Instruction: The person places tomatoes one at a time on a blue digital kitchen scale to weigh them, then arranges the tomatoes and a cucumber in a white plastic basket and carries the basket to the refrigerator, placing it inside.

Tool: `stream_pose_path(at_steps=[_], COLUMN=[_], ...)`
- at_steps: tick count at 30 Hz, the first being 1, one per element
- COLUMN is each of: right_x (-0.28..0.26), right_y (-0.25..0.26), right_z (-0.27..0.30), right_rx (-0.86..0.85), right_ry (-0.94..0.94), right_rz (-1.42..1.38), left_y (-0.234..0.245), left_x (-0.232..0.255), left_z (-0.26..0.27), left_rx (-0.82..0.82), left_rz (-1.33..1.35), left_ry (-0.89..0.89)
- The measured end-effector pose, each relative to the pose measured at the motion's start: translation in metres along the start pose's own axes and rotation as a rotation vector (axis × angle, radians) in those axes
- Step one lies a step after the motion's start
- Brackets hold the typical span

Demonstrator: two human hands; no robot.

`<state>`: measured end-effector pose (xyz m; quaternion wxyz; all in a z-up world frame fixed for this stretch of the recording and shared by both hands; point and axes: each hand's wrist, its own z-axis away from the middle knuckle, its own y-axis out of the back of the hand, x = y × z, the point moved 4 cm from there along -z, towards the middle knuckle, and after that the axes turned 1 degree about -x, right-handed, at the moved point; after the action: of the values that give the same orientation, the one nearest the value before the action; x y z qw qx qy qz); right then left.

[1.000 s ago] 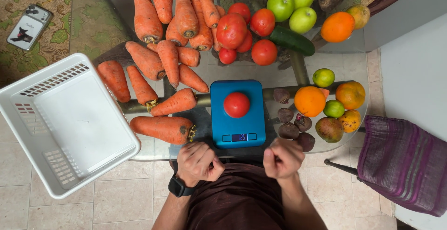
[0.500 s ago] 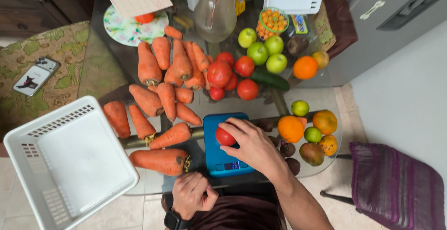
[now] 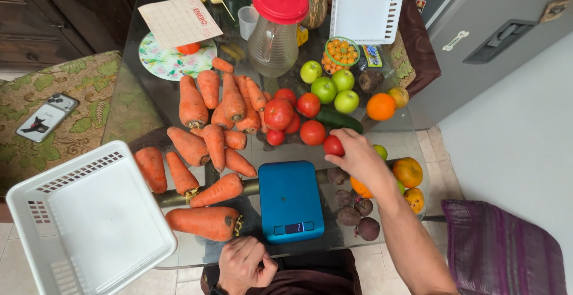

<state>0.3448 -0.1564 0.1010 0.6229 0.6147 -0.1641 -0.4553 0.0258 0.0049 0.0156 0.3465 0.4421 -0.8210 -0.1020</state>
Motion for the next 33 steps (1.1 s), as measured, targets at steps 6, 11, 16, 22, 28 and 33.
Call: stream_pose_path(at_steps=[6,11,16,22,28,33], right_x=[0.046,0.059,0.068,0.046,-0.011,-0.06], right_y=[0.024,0.029,0.033,0.055,0.068,-0.007], right_z=[-0.043,-0.061,-0.068,-0.042,0.037,0.072], right_rx=[0.211,0.049,0.094,-0.004,0.296,0.21], right_ry=[0.099,-0.086,-0.026,-0.136,0.064,0.405], right_rz=[0.083,0.19,0.18,0.25,0.162,0.132], left_y=[0.001,0.004,0.004,0.006,0.008,0.007], left_x=[0.001,0.003,0.004,0.006,0.007,0.007], left_z=[-0.001,-0.006,-0.008,-0.006,-0.012,-0.014], left_rx=[0.0,-0.001,0.005,-0.02,-0.033,-0.01], left_rz=[-0.003,-0.007,-0.011,-0.014,-0.002,-0.008], left_ry=[-0.004,-0.005,-0.009,0.017,0.053,0.0])
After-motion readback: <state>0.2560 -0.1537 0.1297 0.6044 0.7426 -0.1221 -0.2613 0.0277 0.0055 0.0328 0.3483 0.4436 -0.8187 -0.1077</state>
